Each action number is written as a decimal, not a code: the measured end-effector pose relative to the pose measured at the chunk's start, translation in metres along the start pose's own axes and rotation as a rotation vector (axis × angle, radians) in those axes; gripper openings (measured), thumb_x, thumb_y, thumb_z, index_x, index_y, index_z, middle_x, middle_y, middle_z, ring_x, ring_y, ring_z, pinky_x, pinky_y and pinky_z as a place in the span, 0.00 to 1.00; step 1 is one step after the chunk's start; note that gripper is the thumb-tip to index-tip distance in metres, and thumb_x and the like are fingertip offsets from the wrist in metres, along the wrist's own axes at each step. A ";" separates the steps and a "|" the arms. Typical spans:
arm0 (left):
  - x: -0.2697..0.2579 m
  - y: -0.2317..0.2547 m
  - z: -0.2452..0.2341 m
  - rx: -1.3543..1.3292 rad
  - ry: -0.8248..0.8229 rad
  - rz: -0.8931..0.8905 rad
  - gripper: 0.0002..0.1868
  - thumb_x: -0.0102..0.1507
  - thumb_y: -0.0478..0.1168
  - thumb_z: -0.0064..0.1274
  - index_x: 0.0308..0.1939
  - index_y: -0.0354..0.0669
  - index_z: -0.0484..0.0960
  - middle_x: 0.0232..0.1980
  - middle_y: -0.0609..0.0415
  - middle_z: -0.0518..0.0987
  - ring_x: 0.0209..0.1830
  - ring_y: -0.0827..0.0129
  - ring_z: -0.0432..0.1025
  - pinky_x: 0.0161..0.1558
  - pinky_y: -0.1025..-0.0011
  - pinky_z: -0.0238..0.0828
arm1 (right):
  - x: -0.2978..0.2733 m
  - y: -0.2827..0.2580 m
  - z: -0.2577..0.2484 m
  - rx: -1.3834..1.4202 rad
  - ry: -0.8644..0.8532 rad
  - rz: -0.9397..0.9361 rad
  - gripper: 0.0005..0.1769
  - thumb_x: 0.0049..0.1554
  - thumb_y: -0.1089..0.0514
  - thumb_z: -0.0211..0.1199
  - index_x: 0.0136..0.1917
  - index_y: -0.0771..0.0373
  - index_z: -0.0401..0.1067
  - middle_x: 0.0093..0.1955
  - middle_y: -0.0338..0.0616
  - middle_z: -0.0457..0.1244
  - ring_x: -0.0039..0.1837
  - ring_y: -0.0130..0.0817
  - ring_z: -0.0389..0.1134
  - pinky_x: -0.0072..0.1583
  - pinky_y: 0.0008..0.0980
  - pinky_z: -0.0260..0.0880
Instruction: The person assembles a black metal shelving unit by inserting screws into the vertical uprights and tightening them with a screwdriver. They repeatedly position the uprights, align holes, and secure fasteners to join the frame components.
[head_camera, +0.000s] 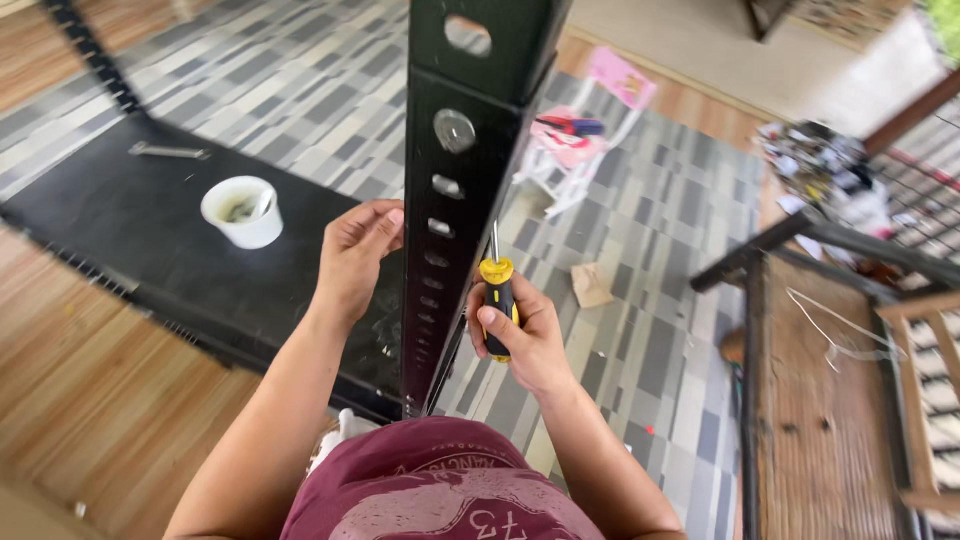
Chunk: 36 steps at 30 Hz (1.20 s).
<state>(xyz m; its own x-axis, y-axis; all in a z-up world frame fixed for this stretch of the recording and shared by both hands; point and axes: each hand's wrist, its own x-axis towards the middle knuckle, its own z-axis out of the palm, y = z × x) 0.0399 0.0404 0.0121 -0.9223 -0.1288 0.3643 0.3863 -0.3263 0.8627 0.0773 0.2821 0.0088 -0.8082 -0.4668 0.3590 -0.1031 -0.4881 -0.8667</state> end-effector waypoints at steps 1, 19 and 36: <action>-0.007 0.007 -0.003 -0.016 0.040 0.025 0.12 0.75 0.36 0.49 0.54 0.29 0.83 0.44 0.51 0.83 0.43 0.71 0.75 0.51 0.71 0.73 | -0.002 -0.001 0.000 0.005 -0.037 0.021 0.22 0.63 0.61 0.64 0.68 0.69 0.65 0.48 0.45 0.63 0.41 0.30 0.65 0.40 0.30 0.68; -0.111 0.151 0.111 0.566 0.312 0.832 0.02 0.77 0.29 0.55 0.52 0.32 0.82 0.51 0.50 0.79 0.48 0.75 0.71 0.52 0.80 0.67 | -0.037 -0.076 0.064 0.320 -0.650 0.060 0.28 0.73 0.44 0.50 0.76 0.65 0.59 0.59 0.52 0.60 0.52 0.37 0.64 0.56 0.34 0.67; -0.147 -0.025 0.013 0.610 -0.063 -0.026 0.37 0.51 0.37 0.74 0.61 0.38 0.74 0.56 0.54 0.79 0.57 0.72 0.71 0.61 0.68 0.68 | -0.014 0.038 0.039 -0.013 0.164 -0.092 0.15 0.58 0.72 0.66 0.52 0.64 0.63 0.49 0.46 0.64 0.42 0.28 0.68 0.43 0.28 0.71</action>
<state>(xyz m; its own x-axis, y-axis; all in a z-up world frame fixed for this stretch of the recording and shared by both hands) 0.1657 0.0800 -0.0580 -0.9365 -0.0661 0.3444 0.3157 0.2689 0.9100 0.1074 0.2415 -0.0160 -0.8785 -0.2936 0.3768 -0.1877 -0.5132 -0.8375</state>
